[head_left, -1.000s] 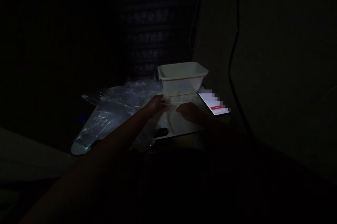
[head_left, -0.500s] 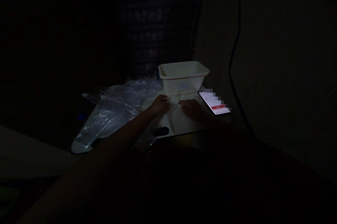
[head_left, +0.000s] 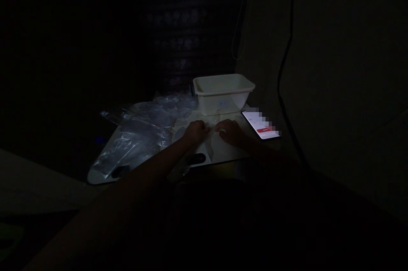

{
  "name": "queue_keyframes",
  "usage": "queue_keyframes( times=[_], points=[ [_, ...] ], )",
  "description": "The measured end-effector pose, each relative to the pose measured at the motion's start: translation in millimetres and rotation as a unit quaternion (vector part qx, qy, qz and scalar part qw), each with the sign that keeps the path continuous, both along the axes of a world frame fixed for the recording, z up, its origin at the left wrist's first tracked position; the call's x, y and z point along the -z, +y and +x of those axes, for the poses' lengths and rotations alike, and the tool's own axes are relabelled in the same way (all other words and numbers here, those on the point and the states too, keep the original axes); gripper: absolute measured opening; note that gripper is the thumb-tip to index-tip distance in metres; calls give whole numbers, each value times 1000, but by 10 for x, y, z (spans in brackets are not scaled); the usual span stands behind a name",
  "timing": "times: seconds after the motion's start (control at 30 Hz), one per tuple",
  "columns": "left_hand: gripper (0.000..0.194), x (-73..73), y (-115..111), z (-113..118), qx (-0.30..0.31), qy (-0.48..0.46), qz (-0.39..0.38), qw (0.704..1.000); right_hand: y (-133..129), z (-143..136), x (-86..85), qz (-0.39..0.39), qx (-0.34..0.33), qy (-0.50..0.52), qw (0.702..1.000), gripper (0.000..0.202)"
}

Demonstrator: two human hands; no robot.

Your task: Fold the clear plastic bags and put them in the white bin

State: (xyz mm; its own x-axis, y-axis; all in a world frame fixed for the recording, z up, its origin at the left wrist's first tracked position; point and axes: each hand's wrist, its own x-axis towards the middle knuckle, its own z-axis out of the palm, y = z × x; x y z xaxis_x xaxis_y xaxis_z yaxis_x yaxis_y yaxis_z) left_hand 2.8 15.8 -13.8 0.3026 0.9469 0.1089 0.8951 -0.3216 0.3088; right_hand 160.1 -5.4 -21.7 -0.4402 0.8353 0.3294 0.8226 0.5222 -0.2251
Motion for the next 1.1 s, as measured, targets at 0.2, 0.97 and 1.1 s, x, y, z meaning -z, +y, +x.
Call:
queue_keyframes(
  times=[0.2, 0.97, 1.1],
  points=[
    [37, -61, -53, 15, -12, -1, -26, 1000, 77, -4, 38, -23, -2, 72, 997, 33],
    [60, 106, -363, -115, 129, 163, 14, 978, 27, -142, -105, 24, 37, -219, 975, 27],
    [73, 84, -396, -108, 131, 185, 1, 974, 86, -150, -96, 13, 79, -198, 977, 29]
  ],
)
